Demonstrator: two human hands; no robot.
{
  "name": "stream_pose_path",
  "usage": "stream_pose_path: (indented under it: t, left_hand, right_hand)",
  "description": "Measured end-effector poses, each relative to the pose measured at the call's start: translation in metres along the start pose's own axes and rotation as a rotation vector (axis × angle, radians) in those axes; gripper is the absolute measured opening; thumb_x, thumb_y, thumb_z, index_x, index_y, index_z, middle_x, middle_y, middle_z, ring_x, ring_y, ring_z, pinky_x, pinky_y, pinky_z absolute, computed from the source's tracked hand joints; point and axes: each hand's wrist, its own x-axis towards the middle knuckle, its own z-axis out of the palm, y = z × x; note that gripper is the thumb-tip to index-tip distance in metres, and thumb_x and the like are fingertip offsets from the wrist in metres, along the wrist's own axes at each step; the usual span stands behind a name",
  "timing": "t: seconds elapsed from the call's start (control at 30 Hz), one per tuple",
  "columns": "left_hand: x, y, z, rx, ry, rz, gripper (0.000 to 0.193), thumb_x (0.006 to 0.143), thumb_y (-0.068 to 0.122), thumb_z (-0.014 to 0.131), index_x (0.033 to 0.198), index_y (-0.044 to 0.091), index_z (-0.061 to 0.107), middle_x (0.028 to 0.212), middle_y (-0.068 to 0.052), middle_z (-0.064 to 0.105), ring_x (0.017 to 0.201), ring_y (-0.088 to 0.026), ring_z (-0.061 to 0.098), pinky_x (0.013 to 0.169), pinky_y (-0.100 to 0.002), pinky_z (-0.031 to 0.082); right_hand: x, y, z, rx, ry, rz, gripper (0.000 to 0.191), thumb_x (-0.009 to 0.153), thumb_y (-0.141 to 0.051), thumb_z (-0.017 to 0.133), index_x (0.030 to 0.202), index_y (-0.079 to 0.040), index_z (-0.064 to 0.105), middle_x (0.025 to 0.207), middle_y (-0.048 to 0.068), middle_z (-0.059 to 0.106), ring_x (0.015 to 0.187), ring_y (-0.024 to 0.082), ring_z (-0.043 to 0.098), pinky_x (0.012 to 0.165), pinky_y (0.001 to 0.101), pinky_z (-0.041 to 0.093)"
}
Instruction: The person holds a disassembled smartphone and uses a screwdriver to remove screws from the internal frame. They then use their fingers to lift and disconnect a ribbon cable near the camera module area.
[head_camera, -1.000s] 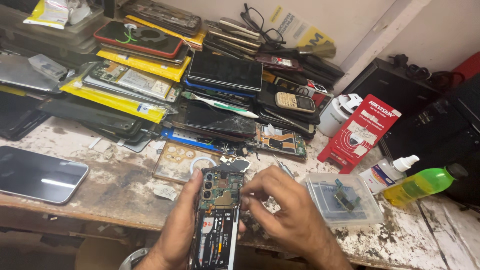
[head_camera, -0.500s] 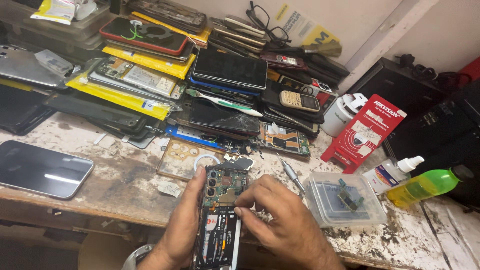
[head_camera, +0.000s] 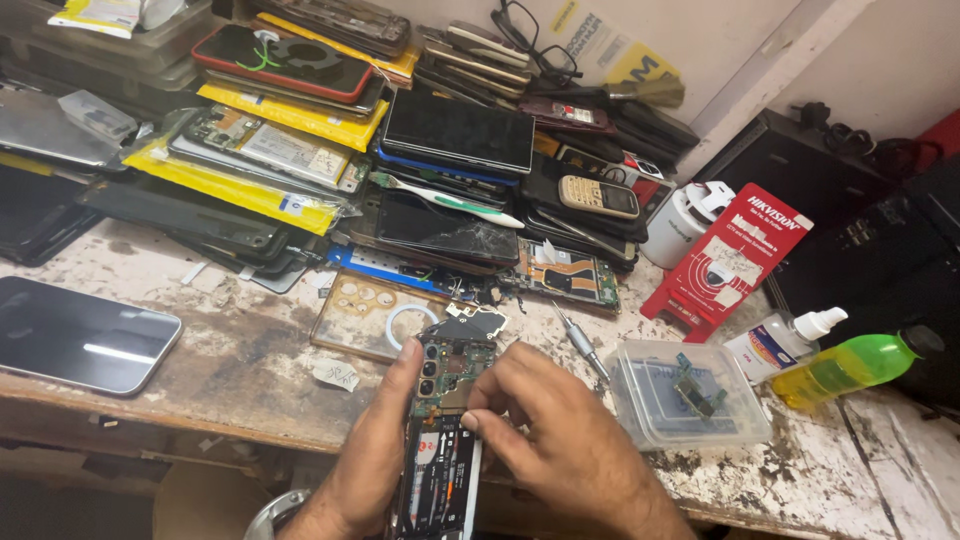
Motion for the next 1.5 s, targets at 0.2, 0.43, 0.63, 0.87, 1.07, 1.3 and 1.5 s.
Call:
stream_pose_path:
  t: [0.2,0.43,0.63,0.87,1.07,1.3,1.5]
  left_hand:
    - [0.002,0.000,-0.002,0.104,0.022,0.018,0.075,0.097,0.061,0.038,0.120,-0.002,0.073,0.091,-0.007,0.077,0.074,-0.012,0.071,0.063,-0.026,0.058]
    - [0.004,-0.001,-0.006,0.015,0.098,0.033,0.066,0.096,0.061,0.042,0.117,0.005,0.070,0.092,-0.006,0.075,0.077,-0.012,0.071,0.066,-0.027,0.059]
    - [0.005,-0.002,-0.006,-0.027,0.035,0.088,0.064,0.098,0.059,0.042,0.118,0.004,0.069,0.092,-0.007,0.073,0.078,-0.015,0.068,0.067,-0.030,0.057]
    - [0.004,-0.002,-0.010,0.205,0.094,0.043,0.075,0.096,0.063,0.038,0.115,-0.001,0.073,0.095,-0.009,0.074,0.083,-0.014,0.069,0.071,-0.029,0.058]
    - [0.004,-0.004,-0.006,0.210,0.076,0.058,0.074,0.092,0.062,0.037,0.121,0.002,0.071,0.102,-0.008,0.076,0.090,-0.013,0.069,0.079,-0.029,0.056]
    - [0.004,-0.006,-0.008,0.165,0.048,0.085,0.076,0.095,0.061,0.037,0.126,-0.001,0.068,0.109,-0.008,0.072,0.098,-0.013,0.066,0.085,-0.030,0.055]
    - [0.007,-0.008,-0.012,0.200,0.043,0.105,0.076,0.096,0.061,0.036,0.129,-0.001,0.066,0.114,-0.010,0.071,0.103,-0.014,0.065,0.088,-0.030,0.053]
  right_hand:
    - [-0.005,0.001,0.005,-0.069,0.043,-0.134,0.016,0.091,-0.014,0.071,0.097,-0.002,0.062,0.091,0.011,0.058,0.085,0.025,0.064,0.074,0.0374,0.053]
    - [-0.010,-0.001,0.020,-0.003,0.185,-0.195,0.013,0.091,-0.011,0.076,0.098,-0.004,0.068,0.092,0.008,0.065,0.088,0.020,0.071,0.076,0.0334,0.057]
    - [-0.010,-0.006,0.028,-0.130,0.341,-0.283,0.014,0.087,-0.010,0.079,0.099,-0.006,0.072,0.094,0.007,0.070,0.088,0.021,0.072,0.074,0.0331,0.058]
    - [-0.006,-0.007,0.012,0.045,0.096,-0.069,0.013,0.089,-0.015,0.076,0.096,-0.005,0.070,0.089,0.007,0.066,0.085,0.022,0.070,0.073,0.0345,0.056]
    - [-0.003,-0.006,0.010,0.047,0.050,-0.064,0.014,0.088,-0.013,0.075,0.095,-0.003,0.066,0.087,0.009,0.061,0.080,0.023,0.066,0.071,0.0353,0.054]
    - [-0.005,-0.013,0.017,0.114,0.156,-0.162,0.014,0.089,-0.008,0.078,0.098,-0.004,0.068,0.091,0.007,0.065,0.085,0.020,0.071,0.073,0.0316,0.057]
    - [0.002,-0.020,0.009,-0.069,0.131,-0.316,0.019,0.085,-0.005,0.077,0.099,-0.003,0.064,0.092,0.011,0.061,0.088,0.029,0.065,0.076,0.0383,0.054]
